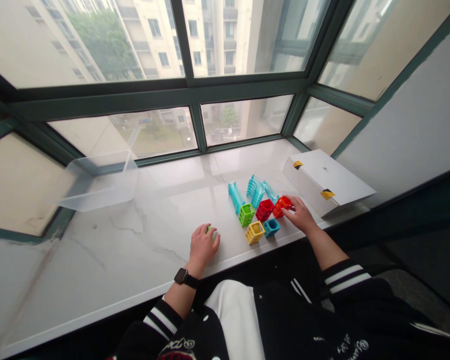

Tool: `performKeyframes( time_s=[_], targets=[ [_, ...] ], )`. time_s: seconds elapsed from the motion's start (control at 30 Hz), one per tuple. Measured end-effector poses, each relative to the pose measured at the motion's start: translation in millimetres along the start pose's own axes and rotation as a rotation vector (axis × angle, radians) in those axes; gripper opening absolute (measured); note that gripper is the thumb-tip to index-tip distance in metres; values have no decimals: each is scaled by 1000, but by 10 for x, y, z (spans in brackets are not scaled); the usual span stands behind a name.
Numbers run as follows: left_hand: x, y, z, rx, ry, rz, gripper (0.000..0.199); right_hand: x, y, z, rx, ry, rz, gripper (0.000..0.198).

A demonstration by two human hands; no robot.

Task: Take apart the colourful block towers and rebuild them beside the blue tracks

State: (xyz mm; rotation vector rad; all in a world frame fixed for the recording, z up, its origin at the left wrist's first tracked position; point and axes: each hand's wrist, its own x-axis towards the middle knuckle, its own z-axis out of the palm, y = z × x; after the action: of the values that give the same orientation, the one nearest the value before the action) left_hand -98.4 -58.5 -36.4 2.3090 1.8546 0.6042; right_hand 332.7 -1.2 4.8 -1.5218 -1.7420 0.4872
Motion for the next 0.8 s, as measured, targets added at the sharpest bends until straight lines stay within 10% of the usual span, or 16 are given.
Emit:
performKeyframes(
  time_s=[0.33, 0.57, 0.8],
  targets=[
    [13, -9, -27, -111, -5, -47, 29, -33, -170, -102, -168, 152, -82, 76],
    [111, -109, -75, -477, 70, -157, 33, -35, -1122, -71, -81, 401, -348, 59],
    [13, -428, -405, -718, 236, -282, 37, -180, -1991, 337, 176, 154, -588, 36]
  ],
)
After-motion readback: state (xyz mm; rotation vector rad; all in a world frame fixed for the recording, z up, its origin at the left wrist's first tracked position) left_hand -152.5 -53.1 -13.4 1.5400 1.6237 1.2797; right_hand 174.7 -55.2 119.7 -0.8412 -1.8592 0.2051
